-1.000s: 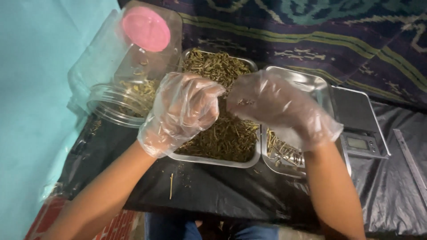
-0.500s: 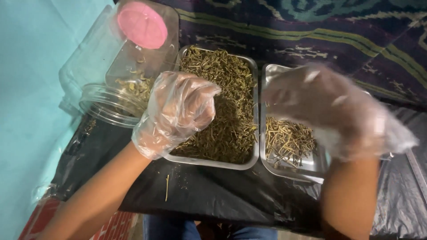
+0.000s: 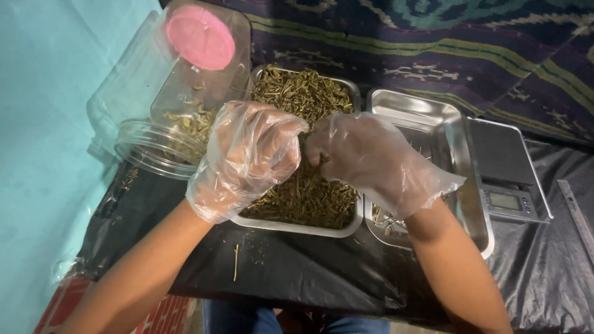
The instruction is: Sorting dried tea leaves and stems by hand, moving them between metal trays and a plastic jar for processing.
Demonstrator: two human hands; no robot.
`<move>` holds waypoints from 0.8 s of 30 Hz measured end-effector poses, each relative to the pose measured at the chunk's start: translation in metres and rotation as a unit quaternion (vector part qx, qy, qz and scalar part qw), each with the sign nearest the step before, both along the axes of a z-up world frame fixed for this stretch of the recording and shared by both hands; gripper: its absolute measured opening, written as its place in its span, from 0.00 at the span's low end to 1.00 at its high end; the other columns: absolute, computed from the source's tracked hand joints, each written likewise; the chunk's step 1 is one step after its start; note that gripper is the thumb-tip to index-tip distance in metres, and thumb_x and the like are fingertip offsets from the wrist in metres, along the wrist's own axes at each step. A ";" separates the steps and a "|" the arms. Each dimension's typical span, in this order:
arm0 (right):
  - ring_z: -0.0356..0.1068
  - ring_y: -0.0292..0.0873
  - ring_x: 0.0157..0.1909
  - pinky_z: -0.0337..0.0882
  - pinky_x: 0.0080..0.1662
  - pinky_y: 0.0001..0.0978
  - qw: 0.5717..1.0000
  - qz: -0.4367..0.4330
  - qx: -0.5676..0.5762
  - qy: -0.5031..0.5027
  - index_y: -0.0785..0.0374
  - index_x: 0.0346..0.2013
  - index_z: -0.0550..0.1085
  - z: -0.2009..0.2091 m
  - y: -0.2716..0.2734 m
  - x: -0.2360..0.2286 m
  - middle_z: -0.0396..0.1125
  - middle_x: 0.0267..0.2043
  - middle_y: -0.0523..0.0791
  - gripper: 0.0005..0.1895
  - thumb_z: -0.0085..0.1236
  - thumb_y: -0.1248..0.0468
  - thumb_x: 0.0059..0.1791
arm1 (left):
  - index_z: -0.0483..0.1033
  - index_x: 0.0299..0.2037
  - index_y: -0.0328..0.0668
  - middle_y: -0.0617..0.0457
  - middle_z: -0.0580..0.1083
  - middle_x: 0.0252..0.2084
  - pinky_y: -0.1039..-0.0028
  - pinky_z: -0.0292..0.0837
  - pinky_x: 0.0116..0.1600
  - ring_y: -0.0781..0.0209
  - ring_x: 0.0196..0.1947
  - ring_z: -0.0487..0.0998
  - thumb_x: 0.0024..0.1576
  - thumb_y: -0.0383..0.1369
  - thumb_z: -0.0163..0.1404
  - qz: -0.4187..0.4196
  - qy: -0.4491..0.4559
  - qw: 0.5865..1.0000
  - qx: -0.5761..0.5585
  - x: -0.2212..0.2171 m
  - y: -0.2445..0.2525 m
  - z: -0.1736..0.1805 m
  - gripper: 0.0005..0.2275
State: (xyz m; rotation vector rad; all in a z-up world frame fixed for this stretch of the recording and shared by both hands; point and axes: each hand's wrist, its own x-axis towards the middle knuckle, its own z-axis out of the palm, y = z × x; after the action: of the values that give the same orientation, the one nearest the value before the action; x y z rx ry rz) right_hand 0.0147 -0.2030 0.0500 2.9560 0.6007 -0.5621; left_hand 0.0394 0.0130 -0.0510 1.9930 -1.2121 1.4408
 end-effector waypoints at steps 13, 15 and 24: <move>0.72 0.50 0.75 0.82 0.77 0.48 0.662 0.387 0.641 0.029 0.48 0.73 0.70 -0.058 -0.078 0.018 0.65 0.76 0.52 0.27 0.44 0.35 0.70 | 0.76 0.59 0.47 0.55 0.78 0.46 0.64 0.78 0.51 0.58 0.45 0.81 0.63 0.20 0.53 0.010 -0.016 1.000 -0.012 -0.002 -0.006 0.008 0.16; 0.71 0.50 0.73 0.79 0.77 0.50 0.621 0.468 0.628 0.029 0.36 0.78 0.69 -0.050 -0.076 0.030 0.61 0.80 0.50 0.29 0.41 0.29 0.69 | 0.77 0.59 0.47 0.55 0.79 0.46 0.63 0.79 0.51 0.57 0.45 0.82 0.65 0.21 0.53 -0.007 -0.008 1.000 -0.022 0.002 -0.010 0.008 0.15; 0.79 0.51 0.69 0.85 0.74 0.40 0.684 0.439 0.575 0.091 0.62 0.83 0.57 -0.040 -0.086 0.038 0.71 0.71 0.53 0.60 0.46 0.17 0.55 | 0.75 0.65 0.49 0.56 0.77 0.49 0.62 0.80 0.52 0.58 0.47 0.81 0.64 0.24 0.53 0.004 0.006 1.000 0.010 -0.001 -0.007 -0.001 0.18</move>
State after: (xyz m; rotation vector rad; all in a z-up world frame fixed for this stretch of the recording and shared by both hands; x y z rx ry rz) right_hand 0.0525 -0.2886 0.0097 2.6808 3.0912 -0.3939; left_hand 0.0379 0.0058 -0.0520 2.0193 -1.2190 1.4233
